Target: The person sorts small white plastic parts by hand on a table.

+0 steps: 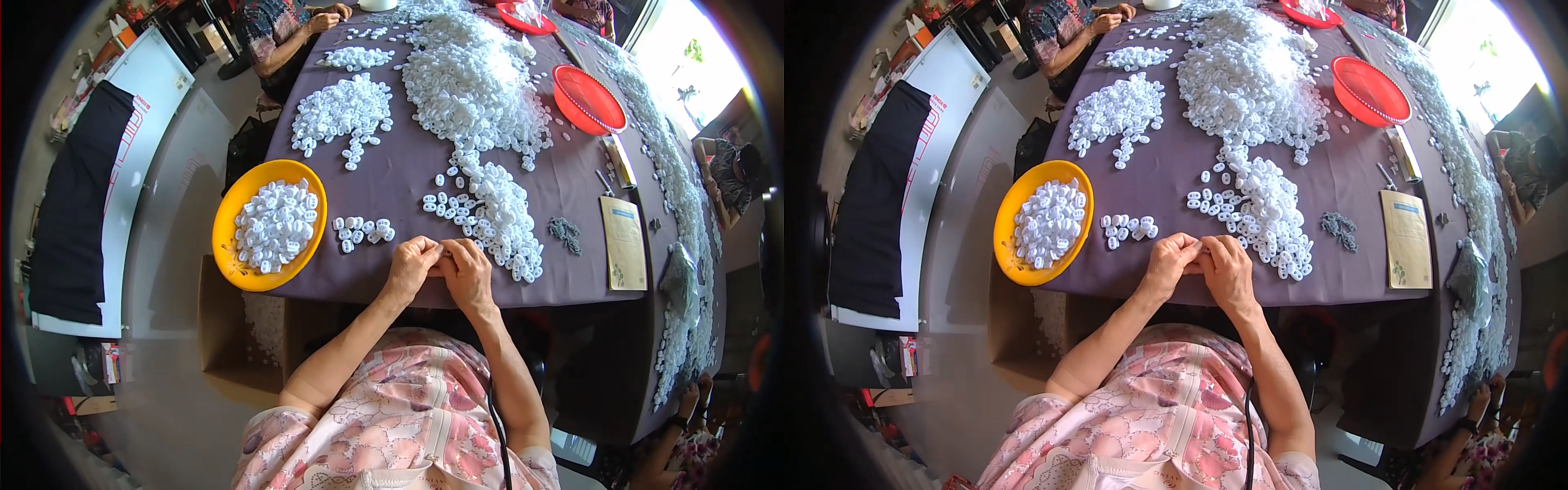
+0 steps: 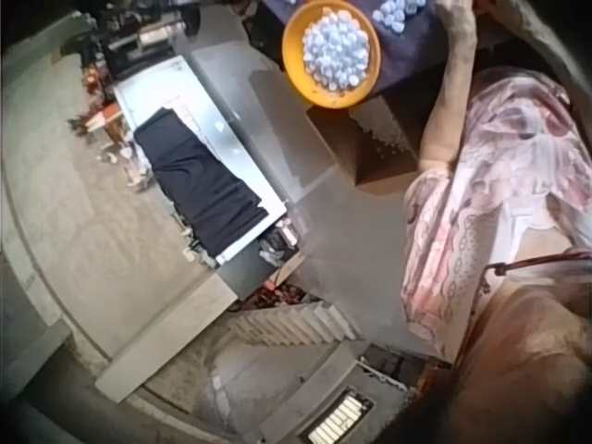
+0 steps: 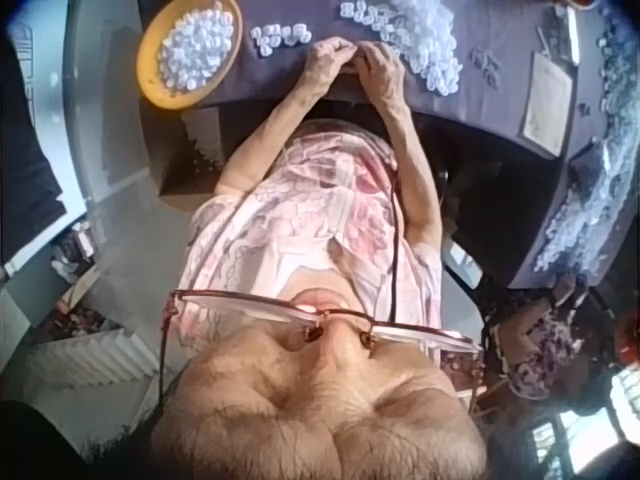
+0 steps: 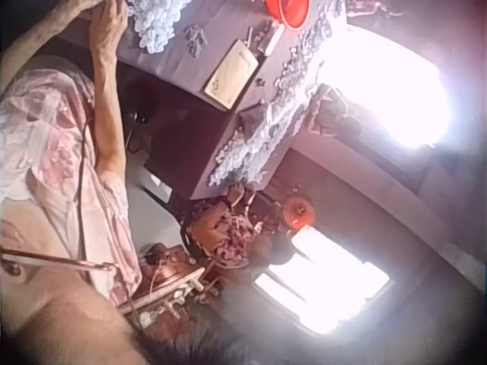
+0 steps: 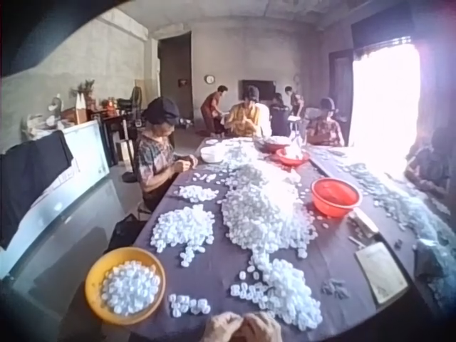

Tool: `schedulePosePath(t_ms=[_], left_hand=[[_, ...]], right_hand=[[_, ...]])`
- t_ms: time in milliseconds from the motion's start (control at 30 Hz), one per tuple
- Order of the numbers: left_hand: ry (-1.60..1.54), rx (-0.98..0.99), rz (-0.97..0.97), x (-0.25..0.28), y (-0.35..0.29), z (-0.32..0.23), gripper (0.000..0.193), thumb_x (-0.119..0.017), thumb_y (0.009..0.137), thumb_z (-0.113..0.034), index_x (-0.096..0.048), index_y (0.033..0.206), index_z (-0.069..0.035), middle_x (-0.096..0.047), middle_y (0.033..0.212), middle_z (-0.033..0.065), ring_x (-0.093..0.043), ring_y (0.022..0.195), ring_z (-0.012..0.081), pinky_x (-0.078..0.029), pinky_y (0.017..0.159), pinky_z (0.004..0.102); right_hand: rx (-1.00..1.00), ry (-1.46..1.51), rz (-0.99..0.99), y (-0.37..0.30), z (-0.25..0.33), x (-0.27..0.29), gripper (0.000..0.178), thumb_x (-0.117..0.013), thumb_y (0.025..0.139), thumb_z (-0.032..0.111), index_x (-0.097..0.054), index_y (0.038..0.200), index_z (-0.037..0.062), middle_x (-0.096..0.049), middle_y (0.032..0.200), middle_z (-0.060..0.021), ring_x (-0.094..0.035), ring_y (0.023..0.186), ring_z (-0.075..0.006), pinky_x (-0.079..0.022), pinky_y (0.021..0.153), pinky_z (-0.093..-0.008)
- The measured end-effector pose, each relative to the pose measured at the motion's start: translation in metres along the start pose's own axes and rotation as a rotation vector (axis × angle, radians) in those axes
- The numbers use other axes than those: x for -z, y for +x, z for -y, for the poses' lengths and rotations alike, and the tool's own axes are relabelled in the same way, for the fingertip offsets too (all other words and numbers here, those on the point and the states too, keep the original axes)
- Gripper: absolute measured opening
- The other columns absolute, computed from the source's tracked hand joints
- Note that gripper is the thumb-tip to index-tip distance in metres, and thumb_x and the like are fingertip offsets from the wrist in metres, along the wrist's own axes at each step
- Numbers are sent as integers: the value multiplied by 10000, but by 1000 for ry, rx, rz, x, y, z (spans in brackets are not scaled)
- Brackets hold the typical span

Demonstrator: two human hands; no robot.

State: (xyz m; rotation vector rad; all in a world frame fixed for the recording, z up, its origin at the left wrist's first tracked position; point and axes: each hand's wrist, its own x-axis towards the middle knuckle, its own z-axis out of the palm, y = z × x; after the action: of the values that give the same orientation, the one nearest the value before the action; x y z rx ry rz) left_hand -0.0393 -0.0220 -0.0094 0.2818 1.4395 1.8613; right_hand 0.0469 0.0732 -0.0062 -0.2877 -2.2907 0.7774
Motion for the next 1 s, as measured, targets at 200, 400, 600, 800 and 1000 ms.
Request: schedulePosePath(t_ms=[200,400,600,800,1000], left_hand=[[30,16,57,5,0,-2,199,-562,918,-171,-578,873,22,-622,785,66,-632,699,121,-570,644,265],[40,16,104,1,-6,-10,183,-565,915,-145,-584,896,36,-640,830,90,-648,717,146,-573,664,269],[50,-44,109,-2,-8,-8,117,-578,892,-52,-599,911,62,-644,818,83,-645,689,136,-568,618,249],[177,-65,89,-3,-9,-4,125,-549,908,-53,-585,909,67,-647,796,102,-652,665,145,-569,595,258],[264,-86,76,-6,-10,-8,99,-508,899,-5,-566,860,65,-638,757,102,-651,635,156,-563,571,266]], right_hand=[[-117,186,38,2,7,9,228,-623,769,17,-636,996,24,-621,896,-105,-626,771,-252,-498,669,-316],[-258,341,23,3,1,11,167,-611,804,12,-647,967,15,-640,842,-96,-638,716,-194,-493,634,-275],[-447,454,34,1,-1,10,137,-624,805,20,-649,939,12,-651,800,-68,-615,687,-121,-482,621,-248],[-519,483,67,3,1,12,115,-600,826,23,-623,938,14,-633,778,-60,-585,659,-101,-474,600,-249],[-495,439,74,3,1,10,111,-566,854,28,-600,960,17,-604,763,-37,-549,617,-89,-456,565,-243]])
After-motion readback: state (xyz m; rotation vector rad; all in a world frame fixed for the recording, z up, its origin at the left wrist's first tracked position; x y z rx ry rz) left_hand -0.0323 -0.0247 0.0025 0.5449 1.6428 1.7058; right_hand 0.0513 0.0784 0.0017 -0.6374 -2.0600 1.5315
